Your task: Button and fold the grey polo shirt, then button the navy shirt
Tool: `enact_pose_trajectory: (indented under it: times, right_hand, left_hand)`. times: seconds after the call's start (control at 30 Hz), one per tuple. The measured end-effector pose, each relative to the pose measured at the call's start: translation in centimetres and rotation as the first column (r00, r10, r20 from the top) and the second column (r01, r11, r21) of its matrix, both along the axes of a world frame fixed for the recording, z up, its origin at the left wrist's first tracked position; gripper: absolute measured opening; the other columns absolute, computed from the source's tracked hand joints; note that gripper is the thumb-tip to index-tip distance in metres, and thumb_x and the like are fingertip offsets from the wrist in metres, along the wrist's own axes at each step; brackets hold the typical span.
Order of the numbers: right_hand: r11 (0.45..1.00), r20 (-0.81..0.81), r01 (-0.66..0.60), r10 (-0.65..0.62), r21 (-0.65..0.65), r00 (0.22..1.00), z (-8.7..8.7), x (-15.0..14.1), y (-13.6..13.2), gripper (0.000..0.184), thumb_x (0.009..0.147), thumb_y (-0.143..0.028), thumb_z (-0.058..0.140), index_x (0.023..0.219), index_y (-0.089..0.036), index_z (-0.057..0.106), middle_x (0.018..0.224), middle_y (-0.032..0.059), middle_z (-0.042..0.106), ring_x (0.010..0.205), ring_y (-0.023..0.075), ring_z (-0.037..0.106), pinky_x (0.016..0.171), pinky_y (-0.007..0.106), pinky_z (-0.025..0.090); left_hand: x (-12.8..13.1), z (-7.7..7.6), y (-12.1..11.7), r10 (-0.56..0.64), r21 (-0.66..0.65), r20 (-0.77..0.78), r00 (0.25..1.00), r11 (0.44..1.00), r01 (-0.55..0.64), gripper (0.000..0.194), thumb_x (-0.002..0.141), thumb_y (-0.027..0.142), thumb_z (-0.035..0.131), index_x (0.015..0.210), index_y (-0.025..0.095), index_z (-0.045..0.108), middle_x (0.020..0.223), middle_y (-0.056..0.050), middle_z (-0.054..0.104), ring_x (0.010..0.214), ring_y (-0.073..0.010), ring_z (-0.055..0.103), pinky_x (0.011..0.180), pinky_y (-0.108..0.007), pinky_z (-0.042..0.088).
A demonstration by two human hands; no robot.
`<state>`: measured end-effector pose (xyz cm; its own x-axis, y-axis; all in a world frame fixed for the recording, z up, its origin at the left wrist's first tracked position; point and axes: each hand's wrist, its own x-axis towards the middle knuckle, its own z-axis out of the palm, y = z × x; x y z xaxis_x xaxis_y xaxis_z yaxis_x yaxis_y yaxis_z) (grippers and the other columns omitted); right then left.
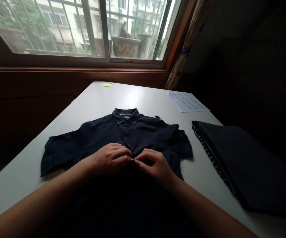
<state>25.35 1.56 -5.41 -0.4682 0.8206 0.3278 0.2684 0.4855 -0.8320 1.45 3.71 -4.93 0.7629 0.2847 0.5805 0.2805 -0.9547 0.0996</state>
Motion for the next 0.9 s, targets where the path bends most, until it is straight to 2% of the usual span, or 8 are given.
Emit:
enact_pose_trajectory:
  times: [0.5,0.7,0.9]
  right_hand:
    - [1.000,0.003,-0.015,0.015,-0.009,1.000,-0.18,0.04,0.16,0.006,0.089,-0.023,0.071,0.086,-0.020,0.075,0.080,0.0027,0.071,0.075,0.0160,0.067,0.072,0.028,0.050]
    - [1.000,0.030,0.022,-0.022,-0.002,0.999,-0.65,0.04,0.19,0.009,0.088,-0.025,0.073,0.096,-0.021,0.075,0.084,0.0032,0.070,0.076,0.0164,0.065,0.070,0.028,0.051]
    - [0.999,0.026,-0.015,0.014,0.046,1.000,-0.73,0.07,0.16,0.013,0.089,-0.023,0.072,0.100,-0.021,0.078,0.085,0.0041,0.070,0.075,0.0161,0.065,0.070,0.028,0.051]
  left_hand:
    - [-0.03,0.06,0.00,-0.012,0.008,-0.001,1.000,1.000,0.012,0.012,0.098,0.015,0.048,0.097,0.016,0.060,0.099,-0.007,0.073,0.075,-0.0152,0.067,0.072,-0.030,0.055]
    - [0.02,0.31,-0.01,-0.018,0.023,0.011,1.000,1.000,0.018,0.014,0.099,0.015,0.045,0.094,0.017,0.058,0.098,-0.007,0.074,0.075,-0.0150,0.069,0.072,-0.030,0.056]
    - [0.05,0.21,-0.05,-0.028,0.017,0.013,1.000,0.999,0.028,0.013,0.098,0.013,0.046,0.093,0.017,0.057,0.099,-0.007,0.074,0.074,-0.0145,0.067,0.071,-0.030,0.054]
